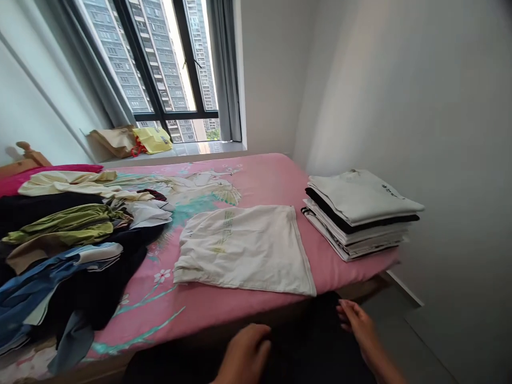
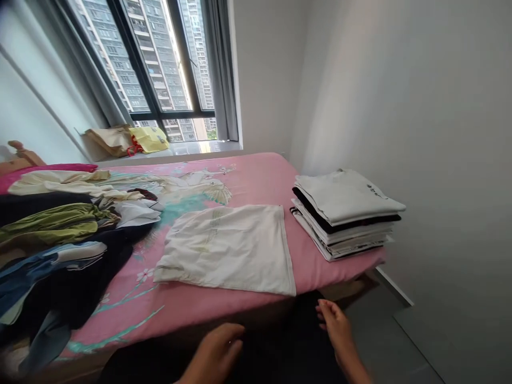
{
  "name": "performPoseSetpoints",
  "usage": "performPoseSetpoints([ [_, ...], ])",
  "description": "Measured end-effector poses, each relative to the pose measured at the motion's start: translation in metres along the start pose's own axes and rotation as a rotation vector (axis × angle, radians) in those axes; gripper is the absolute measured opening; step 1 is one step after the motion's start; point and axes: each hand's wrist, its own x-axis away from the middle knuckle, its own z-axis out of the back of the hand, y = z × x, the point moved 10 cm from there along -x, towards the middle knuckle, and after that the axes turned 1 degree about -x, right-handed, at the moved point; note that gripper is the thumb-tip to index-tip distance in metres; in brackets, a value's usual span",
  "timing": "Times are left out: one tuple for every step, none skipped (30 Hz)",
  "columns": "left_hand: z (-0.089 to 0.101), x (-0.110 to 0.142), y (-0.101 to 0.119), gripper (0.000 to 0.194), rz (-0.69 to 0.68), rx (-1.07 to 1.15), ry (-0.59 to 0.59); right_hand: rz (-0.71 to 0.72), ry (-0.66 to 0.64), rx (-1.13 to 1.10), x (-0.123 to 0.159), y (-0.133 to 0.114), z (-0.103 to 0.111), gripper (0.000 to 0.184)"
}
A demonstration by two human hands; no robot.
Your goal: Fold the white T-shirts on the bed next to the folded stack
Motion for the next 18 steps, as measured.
performPoseSetpoints([
  [0.022, 0.000, -0.009, 0.027, 0.031, -0.009, 0.087, -0.027, -0.017, -0.009, 0.011, 0.007, -0.002, 0.048],
  [0.041, 0.001, -0.015, 0.026, 0.051, -0.009, 0.174, -0.050, -0.055, -0.018, 0.021, 0.009, -0.010, 0.048],
  [0.057, 0.002, -0.020, 0.024, 0.063, -0.001, 0.247, -0.083, -0.108, -0.031, 0.029, 0.009, -0.022, 0.049],
  [0.067, 0.004, -0.024, 0.023, 0.069, 0.014, 0.299, -0.134, -0.168, -0.047, 0.035, 0.009, -0.038, 0.050],
  [0.073, 0.006, -0.027, 0.023, 0.071, 0.031, 0.332, -0.196, -0.233, -0.067, 0.041, 0.009, -0.054, 0.052],
  [0.076, 0.009, -0.029, 0.023, 0.073, 0.049, 0.348, -0.260, -0.294, -0.088, 0.045, 0.010, -0.070, 0.054],
  [0.075, 0.012, -0.031, 0.025, 0.078, 0.066, 0.349, -0.318, -0.336, -0.110, 0.048, 0.011, -0.084, 0.055],
  [0.072, 0.015, -0.033, 0.026, 0.083, 0.082, 0.339, -0.370, -0.351, -0.132, 0.050, 0.013, -0.095, 0.056],
  [0.068, 0.018, -0.033, 0.027, 0.084, 0.095, 0.321, -0.415, -0.340, -0.156, 0.050, 0.017, -0.102, 0.056],
  [0.062, 0.021, -0.032, 0.028, 0.081, 0.105, 0.298, -0.453, -0.310, -0.183, 0.049, 0.021, -0.106, 0.054],
  [0.056, 0.022, -0.031, 0.028, 0.080, 0.112, 0.275, -0.481, -0.273, -0.218, 0.048, 0.025, -0.109, 0.052],
  [0.049, 0.024, -0.031, 0.027, 0.082, 0.119, 0.252, -0.496, -0.230, -0.263, 0.046, 0.029, -0.109, 0.049],
  [0.043, 0.024, -0.031, 0.026, 0.085, 0.129, 0.234, -0.490, -0.192, -0.316, 0.045, 0.031, -0.109, 0.044],
  [0.037, 0.024, -0.032, 0.025, 0.092, 0.154, 0.220, -0.464, -0.164, -0.371, 0.042, 0.031, -0.108, 0.041],
  [0.033, 0.022, -0.035, 0.024, 0.106, 0.199, 0.214, -0.427, -0.144, -0.425, 0.040, 0.030, -0.105, 0.039],
  [0.029, 0.021, -0.040, 0.025, 0.130, 0.267, 0.219, -0.385, -0.135, -0.472, 0.037, 0.027, -0.101, 0.038],
  [0.027, 0.019, -0.047, 0.027, 0.163, 0.356, 0.234, -0.347, -0.132, -0.508, 0.034, 0.024, -0.095, 0.037],
  [0.027, 0.017, -0.055, 0.030, 0.204, 0.465, 0.259, -0.319, -0.129, -0.532, 0.032, 0.021, -0.089, 0.036],
])
